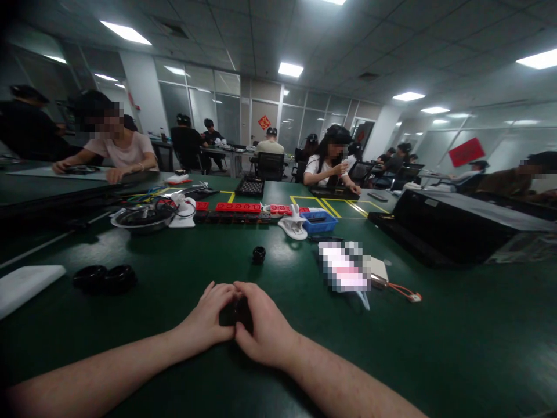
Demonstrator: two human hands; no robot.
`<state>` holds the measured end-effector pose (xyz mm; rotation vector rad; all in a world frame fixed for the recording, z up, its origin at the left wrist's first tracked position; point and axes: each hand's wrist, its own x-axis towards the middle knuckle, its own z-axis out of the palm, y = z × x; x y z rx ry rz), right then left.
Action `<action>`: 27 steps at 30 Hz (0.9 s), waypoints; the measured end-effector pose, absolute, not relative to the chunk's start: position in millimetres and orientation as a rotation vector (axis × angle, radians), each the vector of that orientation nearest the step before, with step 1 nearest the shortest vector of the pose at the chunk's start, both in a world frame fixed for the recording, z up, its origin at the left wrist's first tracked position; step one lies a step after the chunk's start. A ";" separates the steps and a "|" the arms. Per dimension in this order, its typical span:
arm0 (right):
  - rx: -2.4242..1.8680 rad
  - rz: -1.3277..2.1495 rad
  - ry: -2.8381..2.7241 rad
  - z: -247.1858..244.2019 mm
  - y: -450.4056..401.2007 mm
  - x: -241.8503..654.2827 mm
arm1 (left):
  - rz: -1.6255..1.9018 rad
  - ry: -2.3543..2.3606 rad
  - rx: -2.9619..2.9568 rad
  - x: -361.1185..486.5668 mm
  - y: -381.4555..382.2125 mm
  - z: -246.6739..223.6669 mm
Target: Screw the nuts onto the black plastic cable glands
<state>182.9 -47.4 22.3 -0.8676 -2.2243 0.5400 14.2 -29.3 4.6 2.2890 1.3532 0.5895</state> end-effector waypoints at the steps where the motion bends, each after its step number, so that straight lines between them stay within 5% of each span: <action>1: -0.830 0.509 -2.231 23.7 -48.2 183.9 | 0.588 1.357 2.289 14.3 -29.0 4.4; 8: -1.192 0.329 -2.154 21.6 -46.5 176.7 | 0.614 1.314 2.300 13.4 -30.7 5.6; 14: -0.872 0.399 -2.288 22.2 -48.9 181.3 | 0.636 1.329 2.281 14.0 -30.9 3.3; 21: -1.182 0.343 -2.215 19.1 -43.7 176.4 | 0.613 1.344 2.308 13.7 -29.1 0.9; 27: -0.892 0.460 -2.319 22.9 -47.3 179.1 | 0.638 1.329 2.302 13.6 -31.3 4.3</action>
